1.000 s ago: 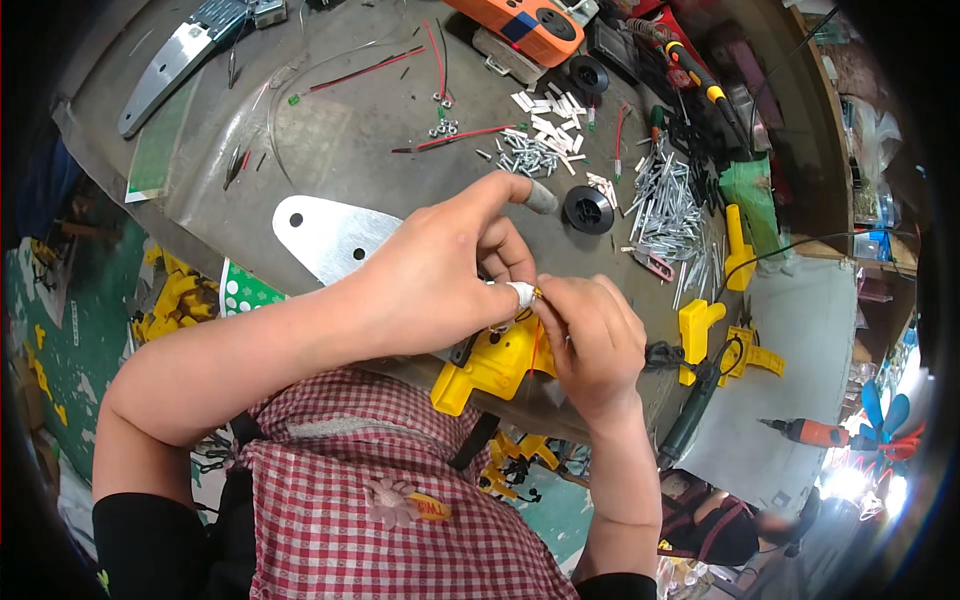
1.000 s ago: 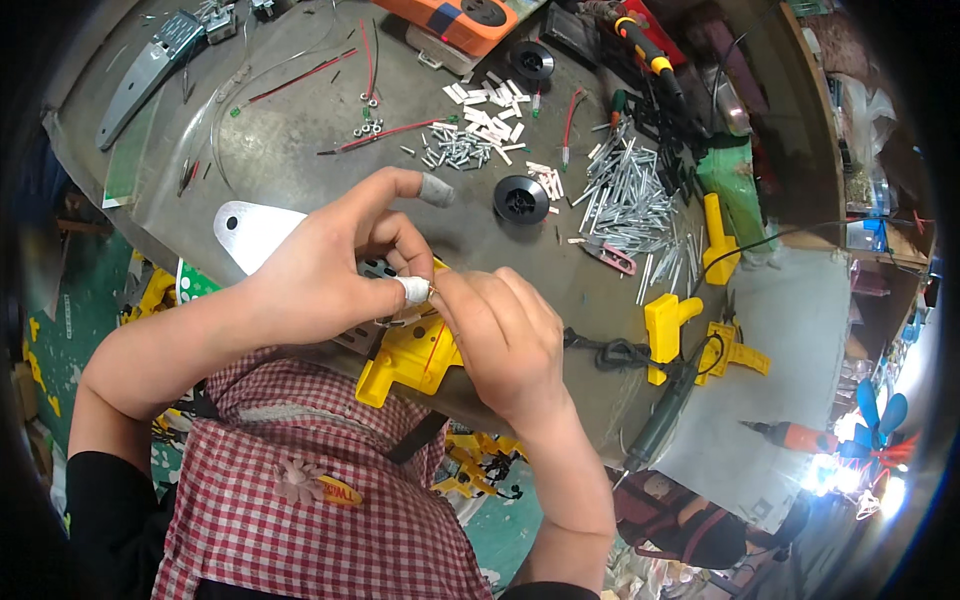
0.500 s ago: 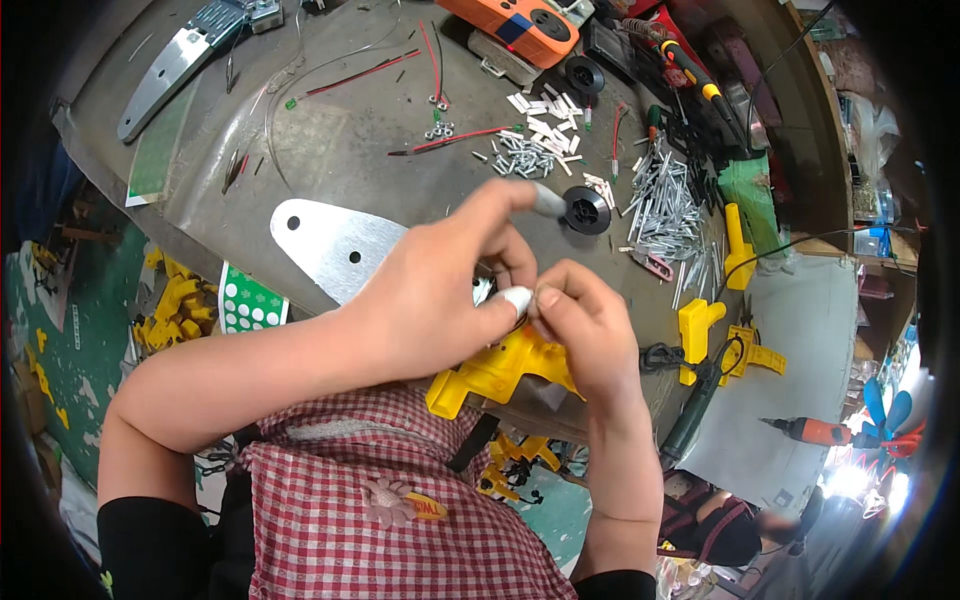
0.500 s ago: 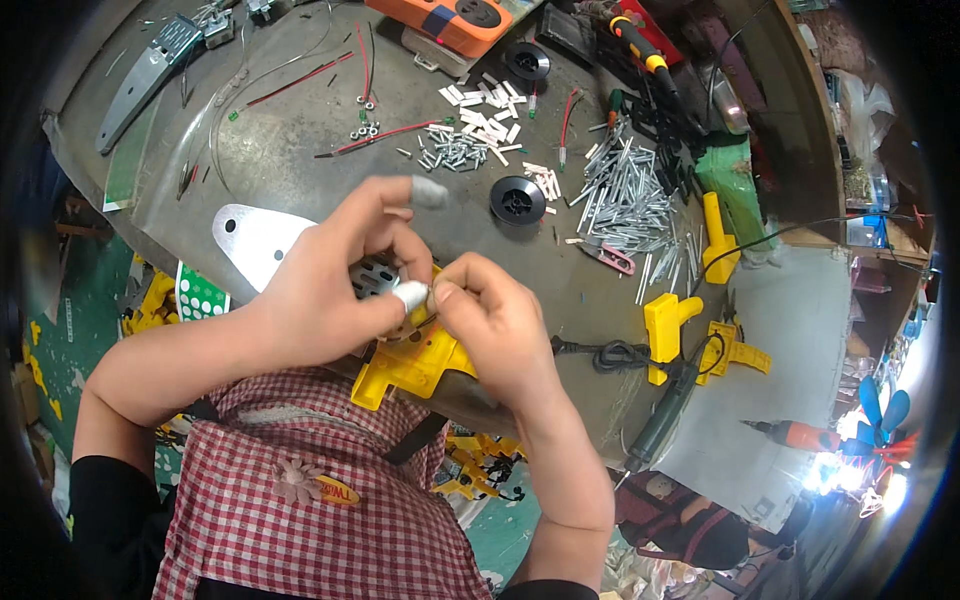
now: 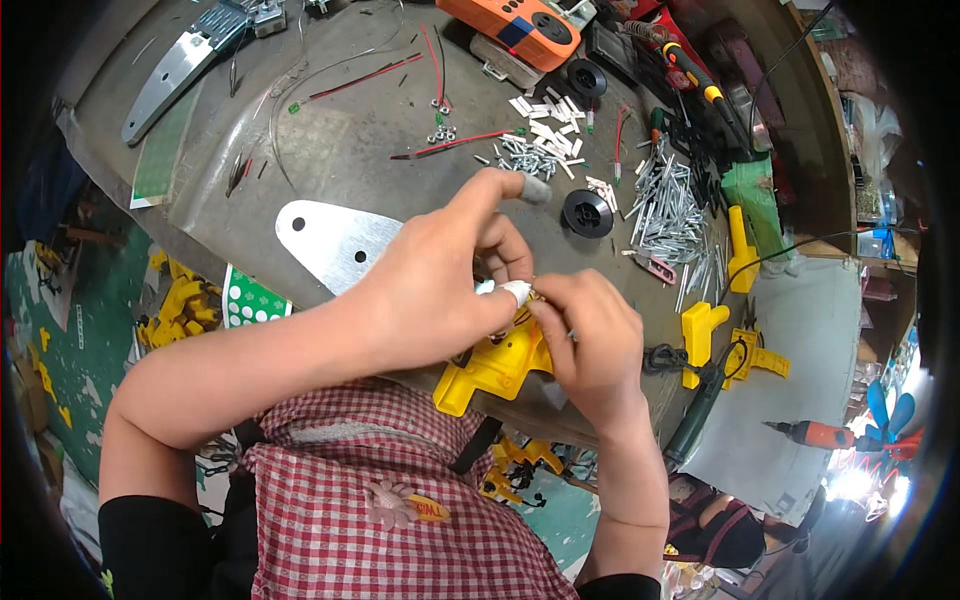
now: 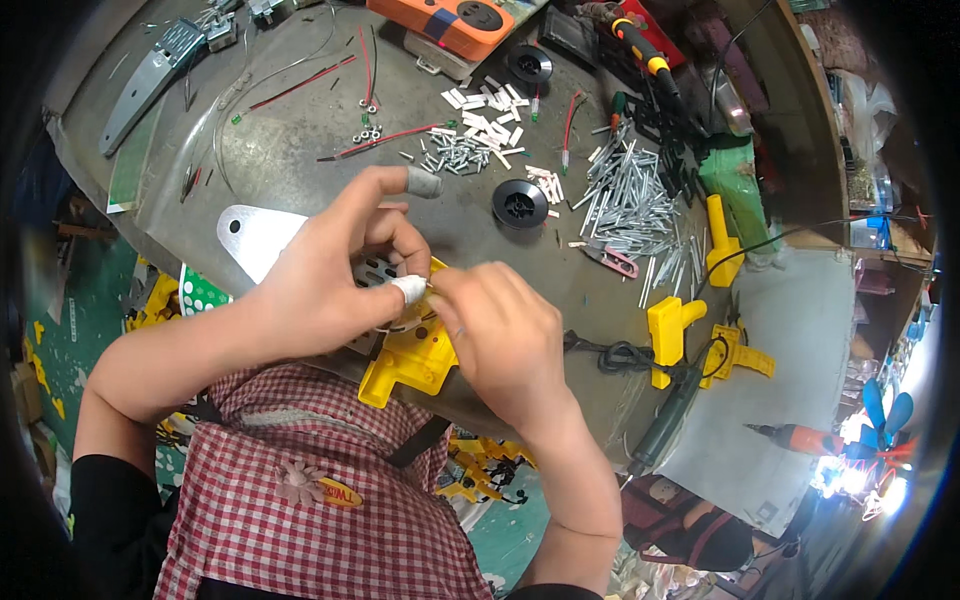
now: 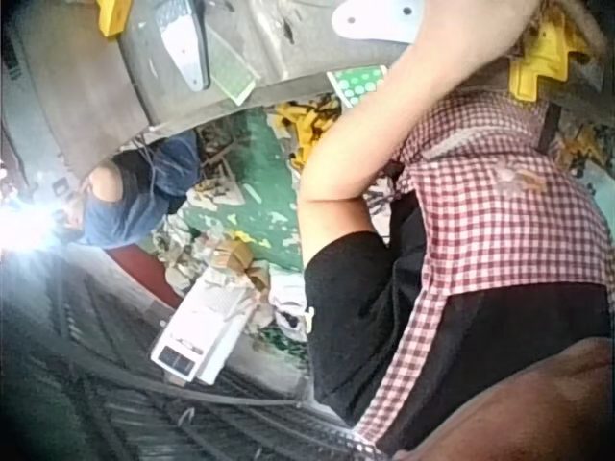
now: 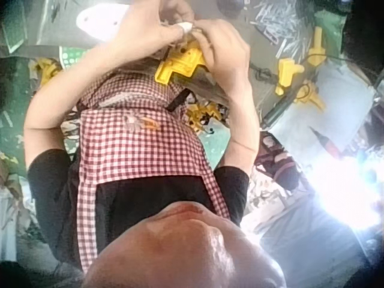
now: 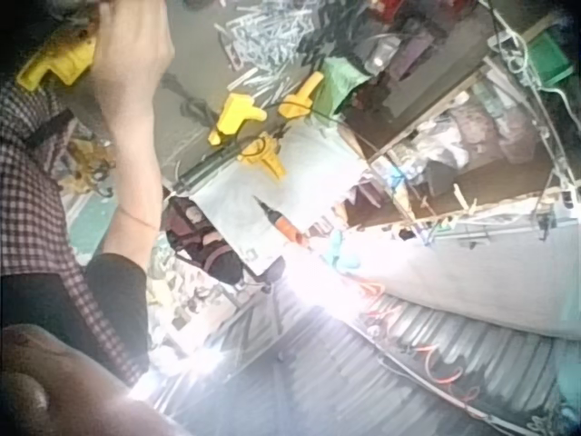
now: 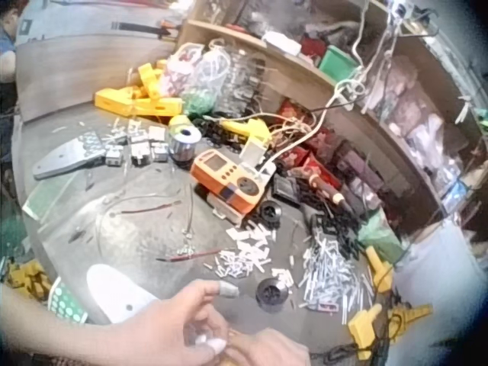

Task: Assembling and soldering components into a yellow plastic tool housing.

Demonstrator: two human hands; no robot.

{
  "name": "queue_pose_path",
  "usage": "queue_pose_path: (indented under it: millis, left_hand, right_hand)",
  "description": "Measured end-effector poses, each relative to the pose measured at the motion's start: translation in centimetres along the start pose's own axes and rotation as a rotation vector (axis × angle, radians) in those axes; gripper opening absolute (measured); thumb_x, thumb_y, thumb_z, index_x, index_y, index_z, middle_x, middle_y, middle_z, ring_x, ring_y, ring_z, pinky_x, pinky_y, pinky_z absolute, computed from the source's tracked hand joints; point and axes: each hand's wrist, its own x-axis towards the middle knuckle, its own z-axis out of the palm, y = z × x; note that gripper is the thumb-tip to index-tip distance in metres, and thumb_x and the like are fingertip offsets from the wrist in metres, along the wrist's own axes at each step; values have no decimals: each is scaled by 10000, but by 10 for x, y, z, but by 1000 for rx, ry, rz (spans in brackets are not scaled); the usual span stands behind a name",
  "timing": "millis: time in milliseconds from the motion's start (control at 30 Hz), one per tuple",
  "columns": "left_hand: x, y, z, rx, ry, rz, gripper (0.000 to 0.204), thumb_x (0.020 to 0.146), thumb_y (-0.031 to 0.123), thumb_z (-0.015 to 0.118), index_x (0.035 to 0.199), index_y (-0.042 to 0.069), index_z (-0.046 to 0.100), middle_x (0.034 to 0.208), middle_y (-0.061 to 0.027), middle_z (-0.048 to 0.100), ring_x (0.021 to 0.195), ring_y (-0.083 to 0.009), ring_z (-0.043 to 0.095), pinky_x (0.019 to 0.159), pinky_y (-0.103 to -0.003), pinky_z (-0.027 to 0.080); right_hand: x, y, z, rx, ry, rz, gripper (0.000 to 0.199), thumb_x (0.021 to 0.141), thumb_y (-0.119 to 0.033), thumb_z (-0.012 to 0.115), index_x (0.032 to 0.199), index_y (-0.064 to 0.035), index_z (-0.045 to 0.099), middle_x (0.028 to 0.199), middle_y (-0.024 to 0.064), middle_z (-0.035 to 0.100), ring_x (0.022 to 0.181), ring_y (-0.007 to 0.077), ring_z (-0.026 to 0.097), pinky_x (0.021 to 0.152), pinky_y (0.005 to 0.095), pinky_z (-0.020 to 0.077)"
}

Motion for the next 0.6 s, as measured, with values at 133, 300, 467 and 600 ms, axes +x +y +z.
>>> queue_pose_path:
  millis: [133,300,467,600]
  left_hand:
    - [-1,0,0,-78,-63,-80,590,752,-17,581,1287,12,334,820,-31,571,812,-114,567,832,-282,430]
    - [-3,-9,2,118,-56,253,583,760,-24,583,1280,1,320,821,-29,563,823,-109,556,862,-288,419]
    - [1,-3,0,-260,-43,-225,542,793,-8,588,1268,7,329,879,-45,554,887,-111,541,879,-286,416]
    - [-1,5,-11,-33,-26,-55,422,822,105,645,1205,33,483,897,-38,556,870,-139,549,873,-327,427]
  right_hand:
    - [-2,7,1,-396,94,-377,112,821,-88,617,886,-7,576,714,108,546,661,281,569,596,350,461]
    - [0,7,3,663,-126,363,130,854,-135,575,876,-7,583,684,99,532,614,267,548,582,309,442]
    - [-2,9,7,-264,179,-312,124,769,-3,655,887,-14,620,728,91,572,653,249,587,585,305,480]
    - [-3,8,7,54,165,-85,110,812,-11,635,919,-10,610,770,68,590,693,181,599,627,268,479]
